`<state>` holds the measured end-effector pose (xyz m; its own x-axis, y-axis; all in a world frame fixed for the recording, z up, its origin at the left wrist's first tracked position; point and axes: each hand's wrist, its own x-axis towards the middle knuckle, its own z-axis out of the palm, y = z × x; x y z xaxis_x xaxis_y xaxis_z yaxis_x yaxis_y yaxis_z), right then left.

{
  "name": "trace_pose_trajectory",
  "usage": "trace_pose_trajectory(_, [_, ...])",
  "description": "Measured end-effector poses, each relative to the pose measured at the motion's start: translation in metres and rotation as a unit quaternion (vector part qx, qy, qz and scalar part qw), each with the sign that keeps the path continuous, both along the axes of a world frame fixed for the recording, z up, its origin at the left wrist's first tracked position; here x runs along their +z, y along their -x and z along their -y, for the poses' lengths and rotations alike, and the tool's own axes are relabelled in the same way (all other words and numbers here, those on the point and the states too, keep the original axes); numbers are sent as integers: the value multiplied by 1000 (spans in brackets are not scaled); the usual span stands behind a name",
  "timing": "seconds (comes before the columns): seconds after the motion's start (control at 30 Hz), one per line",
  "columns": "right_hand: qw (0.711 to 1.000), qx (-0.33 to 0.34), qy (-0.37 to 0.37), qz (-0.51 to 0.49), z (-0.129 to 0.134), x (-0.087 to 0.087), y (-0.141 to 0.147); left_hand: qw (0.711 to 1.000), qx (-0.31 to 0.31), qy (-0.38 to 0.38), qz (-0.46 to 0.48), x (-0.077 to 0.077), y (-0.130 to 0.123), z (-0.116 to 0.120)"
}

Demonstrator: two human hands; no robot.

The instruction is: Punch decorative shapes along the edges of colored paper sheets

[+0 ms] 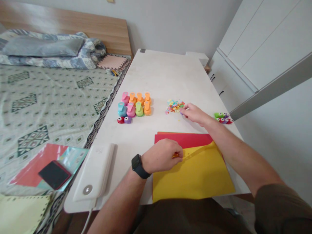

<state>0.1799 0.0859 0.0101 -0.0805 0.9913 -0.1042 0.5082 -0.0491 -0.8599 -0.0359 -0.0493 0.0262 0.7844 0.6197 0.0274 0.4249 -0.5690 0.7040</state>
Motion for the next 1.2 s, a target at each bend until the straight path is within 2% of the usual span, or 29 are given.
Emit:
trace_pose_trajectory(0.1, [988,-5,-32,151,-4,-12,1,1000,2,0,0,0,0,0])
trace_pose_trajectory(0.2, [982,15,-42,184,-4,-15,1,1000,0,-3,3,-1,0,0])
trace_pose_trajectory(0.27, [990,35,-3,137,-1,-12,0,1000,3,-4,3,-1,1,0])
trace_pose_trajectory(0.33, [997,34,41,47,1,-7,-1,1000,7,-5,3,-1,1,0])
trace_pose_trajectory(0.43, [990,29,118,-69,3,-1,-5,1000,6,-6,3,-1,1,0])
trace_pose_trajectory(0.6, [953,47,223,-199,3,-3,-12,1000,6,-4,2,0,0,1])
trace_pose_trajectory(0.73, [908,61,284,-301,2,-2,-17,1000,5,-5,3,0,1,0])
trace_pose_trajectory(0.83, [875,79,307,-365,3,3,-20,1000,4,-2,2,0,1,0])
trace_pose_trajectory(0.93, [857,85,313,-402,5,8,-22,1000,4,-3,0,-1,0,0])
trace_pose_trajectory(1.07, [840,94,318,-430,5,10,-23,1000,4,-5,0,-3,0,0])
trace_pose_trajectory(1.2, [838,89,316,-436,3,8,-23,1000,1,0,-4,-2,0,-1])
